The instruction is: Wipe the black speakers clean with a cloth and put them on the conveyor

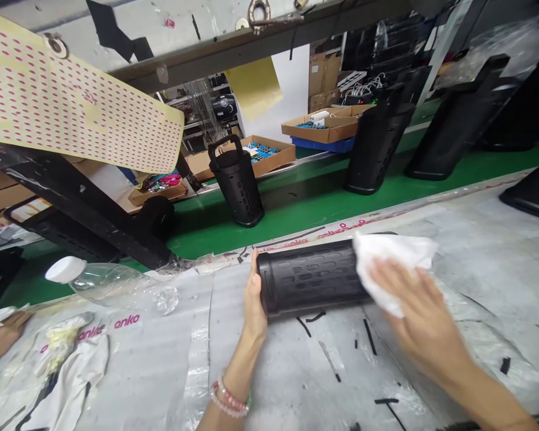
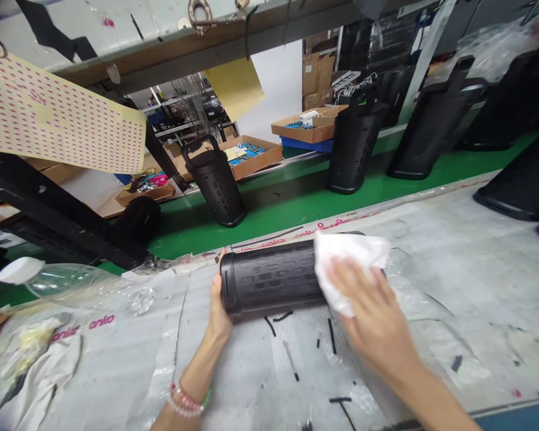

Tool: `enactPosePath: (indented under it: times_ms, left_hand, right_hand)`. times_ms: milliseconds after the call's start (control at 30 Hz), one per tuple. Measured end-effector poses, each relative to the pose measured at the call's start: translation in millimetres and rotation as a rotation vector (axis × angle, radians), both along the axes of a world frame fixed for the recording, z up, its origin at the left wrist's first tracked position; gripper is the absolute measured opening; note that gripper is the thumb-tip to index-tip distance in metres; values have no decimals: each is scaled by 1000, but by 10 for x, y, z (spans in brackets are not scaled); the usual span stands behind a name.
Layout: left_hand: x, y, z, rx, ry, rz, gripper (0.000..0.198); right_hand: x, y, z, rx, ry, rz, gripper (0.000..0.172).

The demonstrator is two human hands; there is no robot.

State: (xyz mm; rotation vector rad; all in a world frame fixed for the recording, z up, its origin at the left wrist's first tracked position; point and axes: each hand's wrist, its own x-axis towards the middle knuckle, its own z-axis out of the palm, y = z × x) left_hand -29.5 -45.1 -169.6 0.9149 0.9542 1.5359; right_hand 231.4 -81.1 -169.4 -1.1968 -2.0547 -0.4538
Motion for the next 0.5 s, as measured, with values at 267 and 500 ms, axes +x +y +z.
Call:
enactPosePath:
  times_ms: [267,500]
  left_hand:
    - [3,43,2,-93,-61,74,65]
    - [50,-11,163,-239,-176,72,60]
  right_hand:
    - [-279,2,-2,-43,373,-224,58]
    - [-1004,-61,205,-77,-73,180,50]
